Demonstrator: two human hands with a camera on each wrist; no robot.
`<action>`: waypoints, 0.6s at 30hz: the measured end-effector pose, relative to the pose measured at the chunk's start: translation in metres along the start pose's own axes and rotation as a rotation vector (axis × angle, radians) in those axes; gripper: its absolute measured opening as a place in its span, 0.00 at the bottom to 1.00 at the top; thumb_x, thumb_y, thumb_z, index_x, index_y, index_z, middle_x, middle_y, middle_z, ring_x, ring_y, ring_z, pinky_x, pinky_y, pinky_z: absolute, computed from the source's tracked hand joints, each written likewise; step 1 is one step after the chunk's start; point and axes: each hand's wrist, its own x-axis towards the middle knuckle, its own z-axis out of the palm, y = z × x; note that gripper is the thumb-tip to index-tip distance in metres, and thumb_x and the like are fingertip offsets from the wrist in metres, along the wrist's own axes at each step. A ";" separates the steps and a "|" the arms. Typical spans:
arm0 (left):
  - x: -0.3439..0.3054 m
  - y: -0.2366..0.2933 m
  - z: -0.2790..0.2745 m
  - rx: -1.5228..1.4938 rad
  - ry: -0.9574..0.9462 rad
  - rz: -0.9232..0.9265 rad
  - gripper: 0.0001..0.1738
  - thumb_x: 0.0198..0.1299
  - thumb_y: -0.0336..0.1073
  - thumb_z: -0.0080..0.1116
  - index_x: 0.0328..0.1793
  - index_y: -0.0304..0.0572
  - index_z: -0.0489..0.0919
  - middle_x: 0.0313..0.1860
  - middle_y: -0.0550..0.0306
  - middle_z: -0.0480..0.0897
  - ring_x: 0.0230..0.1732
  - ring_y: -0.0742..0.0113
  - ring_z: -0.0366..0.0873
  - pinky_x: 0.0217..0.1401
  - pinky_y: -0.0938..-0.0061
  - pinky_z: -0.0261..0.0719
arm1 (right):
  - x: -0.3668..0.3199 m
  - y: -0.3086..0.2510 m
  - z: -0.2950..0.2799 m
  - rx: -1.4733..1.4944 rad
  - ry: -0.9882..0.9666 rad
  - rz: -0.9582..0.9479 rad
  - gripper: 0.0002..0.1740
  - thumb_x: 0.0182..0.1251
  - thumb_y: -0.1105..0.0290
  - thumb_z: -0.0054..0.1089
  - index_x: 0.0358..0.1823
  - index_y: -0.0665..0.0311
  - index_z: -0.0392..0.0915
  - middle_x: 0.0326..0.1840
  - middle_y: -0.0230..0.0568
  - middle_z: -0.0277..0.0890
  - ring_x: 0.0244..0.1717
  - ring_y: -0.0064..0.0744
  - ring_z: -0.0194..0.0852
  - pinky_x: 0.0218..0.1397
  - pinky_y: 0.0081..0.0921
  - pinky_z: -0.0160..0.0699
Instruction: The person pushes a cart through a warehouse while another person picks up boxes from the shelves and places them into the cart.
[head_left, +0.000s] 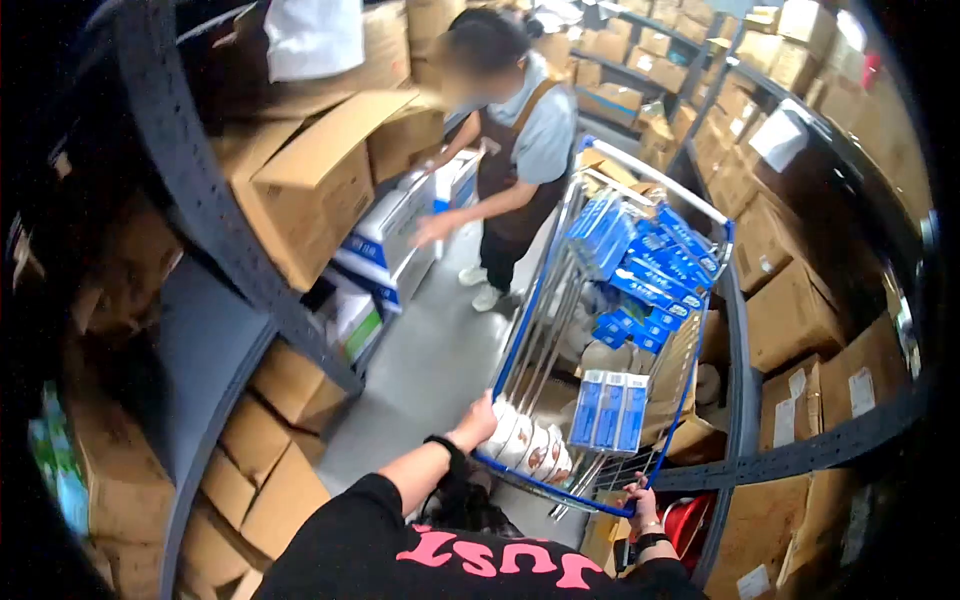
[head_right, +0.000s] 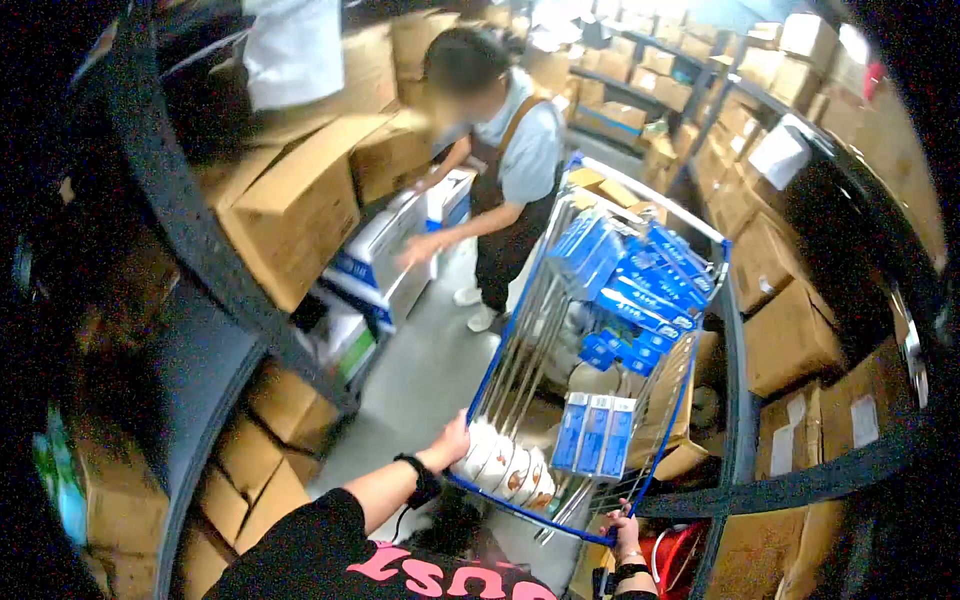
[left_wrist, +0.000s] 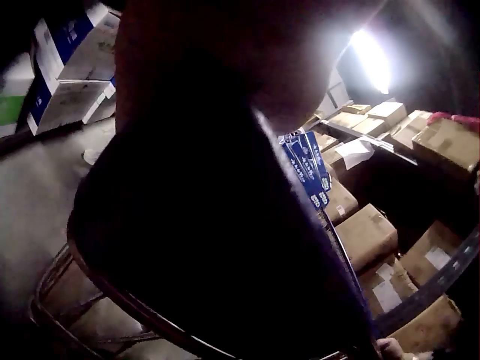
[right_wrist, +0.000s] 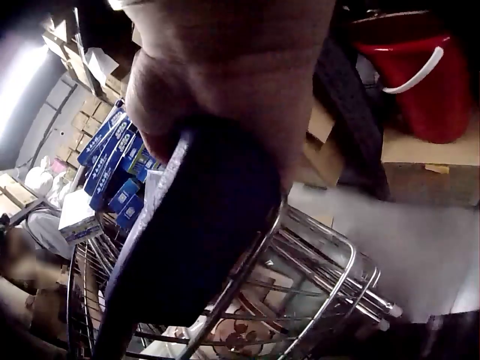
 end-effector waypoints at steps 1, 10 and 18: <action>0.004 -0.009 0.002 -0.022 0.025 0.031 0.19 0.48 0.26 0.32 0.49 0.29 0.60 0.37 0.29 0.70 0.42 0.37 0.67 0.46 0.56 0.64 | 0.001 0.000 0.008 -0.041 0.006 -0.012 0.29 0.35 0.80 0.39 0.46 0.53 0.61 0.23 0.31 0.61 0.33 0.28 0.63 0.26 0.36 0.68; 0.004 -0.018 -0.015 0.005 0.001 -0.051 0.21 0.48 0.28 0.34 0.51 0.32 0.60 0.37 0.29 0.71 0.42 0.38 0.68 0.46 0.55 0.64 | 0.011 0.020 0.016 0.014 -0.003 -0.013 0.32 0.36 0.81 0.37 0.51 0.55 0.57 0.22 0.34 0.63 0.17 0.33 0.62 0.16 0.37 0.71; -0.009 0.010 0.045 -0.042 0.050 -0.100 0.21 0.48 0.29 0.38 0.52 0.37 0.61 0.41 0.33 0.70 0.45 0.41 0.67 0.49 0.58 0.64 | 0.024 0.001 -0.044 -0.052 -0.019 -0.042 0.32 0.34 0.80 0.38 0.50 0.55 0.58 0.22 0.30 0.62 0.29 0.28 0.64 0.21 0.33 0.68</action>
